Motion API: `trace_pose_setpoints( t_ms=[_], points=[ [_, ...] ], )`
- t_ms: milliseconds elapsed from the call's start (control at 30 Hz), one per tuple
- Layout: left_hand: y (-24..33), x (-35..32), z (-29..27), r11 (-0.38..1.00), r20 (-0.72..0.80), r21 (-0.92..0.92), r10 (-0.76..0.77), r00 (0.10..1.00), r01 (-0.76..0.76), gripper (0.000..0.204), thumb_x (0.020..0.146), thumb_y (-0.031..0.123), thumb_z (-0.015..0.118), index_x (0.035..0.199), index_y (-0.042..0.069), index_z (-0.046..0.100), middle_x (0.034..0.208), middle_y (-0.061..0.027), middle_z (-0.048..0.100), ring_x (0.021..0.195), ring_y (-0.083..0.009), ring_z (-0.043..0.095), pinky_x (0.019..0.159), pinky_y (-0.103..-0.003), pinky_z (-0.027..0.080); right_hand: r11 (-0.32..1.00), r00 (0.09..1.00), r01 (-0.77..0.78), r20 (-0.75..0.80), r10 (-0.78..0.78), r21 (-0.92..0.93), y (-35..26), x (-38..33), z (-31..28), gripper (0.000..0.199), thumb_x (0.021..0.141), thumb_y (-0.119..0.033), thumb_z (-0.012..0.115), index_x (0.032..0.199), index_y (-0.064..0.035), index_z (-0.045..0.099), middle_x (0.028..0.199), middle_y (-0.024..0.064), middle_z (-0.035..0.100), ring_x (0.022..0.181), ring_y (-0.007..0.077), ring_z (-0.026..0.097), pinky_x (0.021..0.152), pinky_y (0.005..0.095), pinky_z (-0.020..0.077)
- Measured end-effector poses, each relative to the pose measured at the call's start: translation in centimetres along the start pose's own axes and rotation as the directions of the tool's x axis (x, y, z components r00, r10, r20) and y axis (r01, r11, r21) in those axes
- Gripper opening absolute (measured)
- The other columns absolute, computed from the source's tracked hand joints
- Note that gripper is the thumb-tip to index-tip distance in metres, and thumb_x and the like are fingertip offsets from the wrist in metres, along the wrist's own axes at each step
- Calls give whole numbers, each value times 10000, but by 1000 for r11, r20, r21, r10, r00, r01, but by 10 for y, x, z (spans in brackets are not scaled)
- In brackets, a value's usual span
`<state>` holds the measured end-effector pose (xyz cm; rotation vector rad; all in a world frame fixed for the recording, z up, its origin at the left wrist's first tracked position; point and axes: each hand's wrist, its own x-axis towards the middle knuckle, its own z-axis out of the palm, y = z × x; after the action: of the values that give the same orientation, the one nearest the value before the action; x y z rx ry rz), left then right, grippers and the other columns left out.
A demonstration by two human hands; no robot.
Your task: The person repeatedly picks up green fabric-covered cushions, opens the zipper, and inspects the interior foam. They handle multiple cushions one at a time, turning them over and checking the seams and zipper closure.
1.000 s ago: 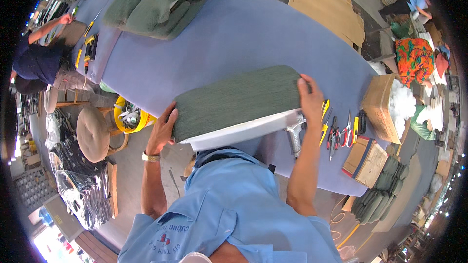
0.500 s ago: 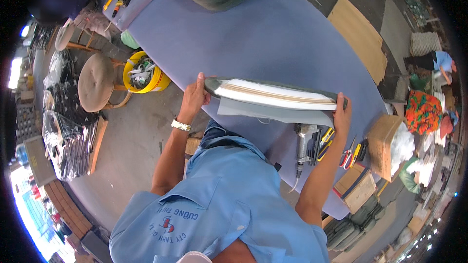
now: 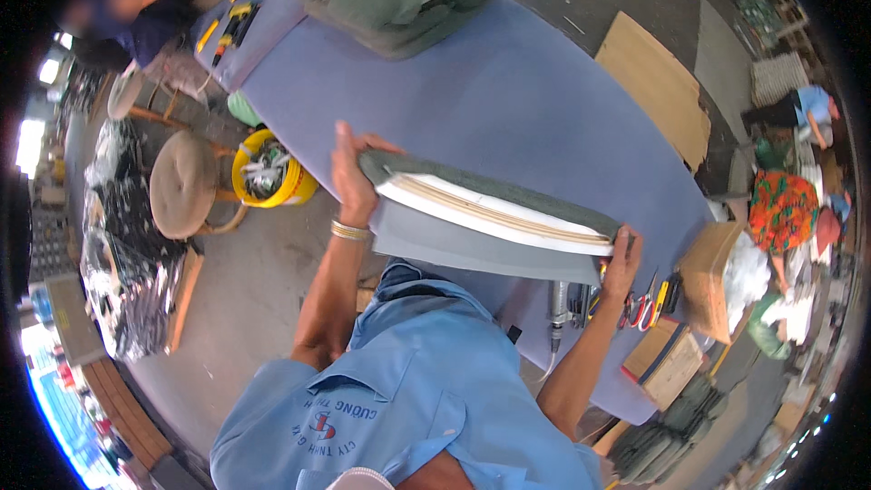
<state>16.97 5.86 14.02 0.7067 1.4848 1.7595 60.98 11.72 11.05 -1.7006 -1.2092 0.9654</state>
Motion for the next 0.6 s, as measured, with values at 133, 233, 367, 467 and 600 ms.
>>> trace_pose_setpoints(
  t_ms=[133,233,367,467,600],
  points=[
    [139,18,50,930,128,158,313,941,-331,811,1092,546,333,673,-29,722,633,-119,683,560,-210,613,625,-352,503,888,928,-329,285,241,321,30,-53,28,384,1050,-411,564,1199,-66,644,967,27,658,757,116,631,601,242,500],
    [157,13,104,608,276,467,590,758,-643,644,1072,427,484,615,14,672,579,-106,633,535,-271,611,583,-405,466,945,898,161,441,-20,-285,8,-53,37,420,1042,-384,600,1210,-4,663,1063,64,708,911,170,669,782,308,537],
    [155,-26,188,216,534,569,637,556,-794,385,1043,239,540,722,68,666,690,-115,648,667,-376,652,671,-447,512,839,877,421,83,-474,346,-159,-51,40,472,1041,-377,598,1318,4,624,1171,87,713,1086,186,630,954,324,487],
    [142,-43,229,268,597,332,682,422,-904,283,1000,187,576,757,58,643,752,-120,645,725,-374,661,708,-466,523,732,764,639,-83,-640,237,-234,-49,50,469,1045,-382,592,1313,0,637,1127,113,733,1044,178,641,927,332,504],
    [155,-28,220,375,708,227,571,417,-899,202,948,200,658,871,18,695,885,-153,707,813,-365,697,719,-465,548,844,842,536,-75,-534,7,-212,-21,46,397,1020,-375,635,1123,-4,728,891,134,743,858,157,660,796,323,538]
  ],
)
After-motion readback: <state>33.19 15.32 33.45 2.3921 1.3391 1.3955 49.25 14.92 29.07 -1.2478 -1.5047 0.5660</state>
